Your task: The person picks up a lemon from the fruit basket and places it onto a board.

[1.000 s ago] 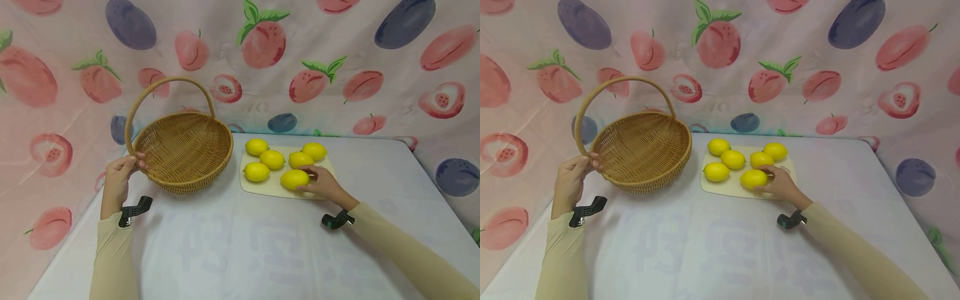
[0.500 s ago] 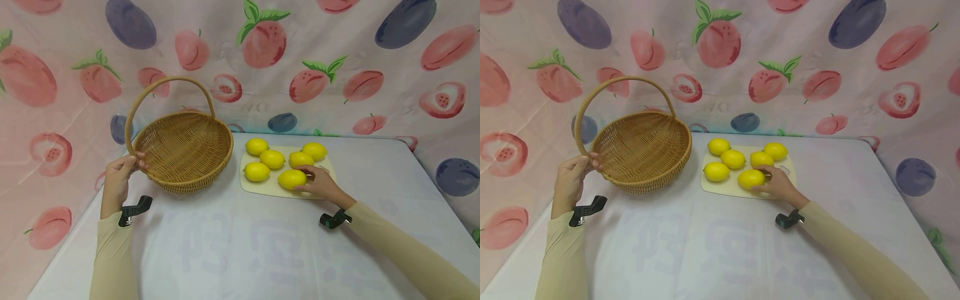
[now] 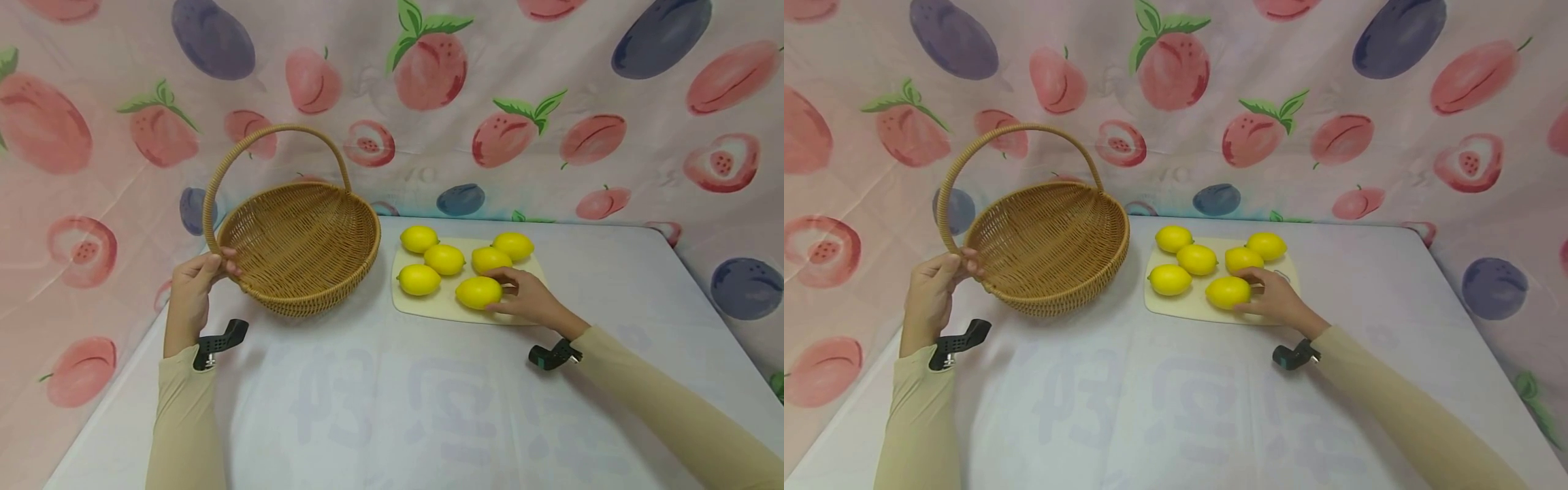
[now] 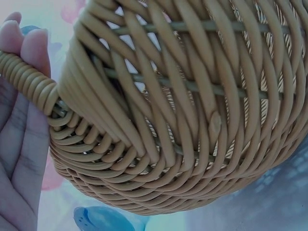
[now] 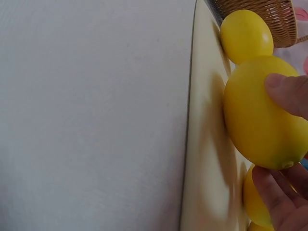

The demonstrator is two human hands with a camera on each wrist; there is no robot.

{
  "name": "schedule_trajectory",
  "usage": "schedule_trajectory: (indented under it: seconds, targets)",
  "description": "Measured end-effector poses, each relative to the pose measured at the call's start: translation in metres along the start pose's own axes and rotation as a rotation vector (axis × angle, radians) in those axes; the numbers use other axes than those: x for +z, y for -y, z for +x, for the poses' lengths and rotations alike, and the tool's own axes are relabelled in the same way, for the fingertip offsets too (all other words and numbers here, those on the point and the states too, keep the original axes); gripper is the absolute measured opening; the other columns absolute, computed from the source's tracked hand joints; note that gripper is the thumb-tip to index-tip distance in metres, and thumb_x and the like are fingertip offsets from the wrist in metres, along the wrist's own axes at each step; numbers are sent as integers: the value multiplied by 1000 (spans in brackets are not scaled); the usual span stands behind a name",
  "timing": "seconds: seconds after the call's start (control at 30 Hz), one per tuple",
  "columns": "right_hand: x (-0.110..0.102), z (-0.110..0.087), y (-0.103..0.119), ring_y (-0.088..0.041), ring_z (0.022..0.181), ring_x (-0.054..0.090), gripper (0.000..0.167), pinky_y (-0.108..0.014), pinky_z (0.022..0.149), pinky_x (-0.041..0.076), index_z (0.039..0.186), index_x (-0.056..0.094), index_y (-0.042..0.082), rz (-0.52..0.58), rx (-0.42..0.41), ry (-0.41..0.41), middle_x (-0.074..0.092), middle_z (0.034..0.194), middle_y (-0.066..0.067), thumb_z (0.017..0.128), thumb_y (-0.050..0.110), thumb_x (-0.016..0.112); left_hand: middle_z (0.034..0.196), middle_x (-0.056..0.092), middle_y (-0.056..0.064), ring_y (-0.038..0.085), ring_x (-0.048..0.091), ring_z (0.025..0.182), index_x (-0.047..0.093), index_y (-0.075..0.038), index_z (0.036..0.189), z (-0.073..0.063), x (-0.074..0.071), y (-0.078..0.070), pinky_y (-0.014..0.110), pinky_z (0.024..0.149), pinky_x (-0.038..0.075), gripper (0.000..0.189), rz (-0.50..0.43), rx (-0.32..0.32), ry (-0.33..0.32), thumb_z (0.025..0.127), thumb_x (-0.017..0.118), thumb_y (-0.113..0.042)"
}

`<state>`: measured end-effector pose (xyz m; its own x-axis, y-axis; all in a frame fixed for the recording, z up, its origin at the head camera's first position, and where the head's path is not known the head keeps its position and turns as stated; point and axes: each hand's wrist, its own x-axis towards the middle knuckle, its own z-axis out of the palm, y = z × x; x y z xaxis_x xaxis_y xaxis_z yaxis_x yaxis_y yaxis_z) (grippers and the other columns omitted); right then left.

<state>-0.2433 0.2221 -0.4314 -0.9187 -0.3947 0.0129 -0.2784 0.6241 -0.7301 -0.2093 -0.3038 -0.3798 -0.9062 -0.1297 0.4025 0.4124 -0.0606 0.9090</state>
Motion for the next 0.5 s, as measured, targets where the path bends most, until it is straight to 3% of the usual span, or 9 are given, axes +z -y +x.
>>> schedule_trajectory:
  seconds: [0.5]
  targets:
    - [4, 1, 0, -35, 112, 54, 62, -49, 96, 48, 125, 52, -3, -19, -1, -52, 55, 126, -21, 76, 21, 79, 75, 70, -3, 7, 67, 72, 69, -3, 85, -1, -1, 0, 17, 72, 54, 25, -31, 28, 25, 97, 47, -8]
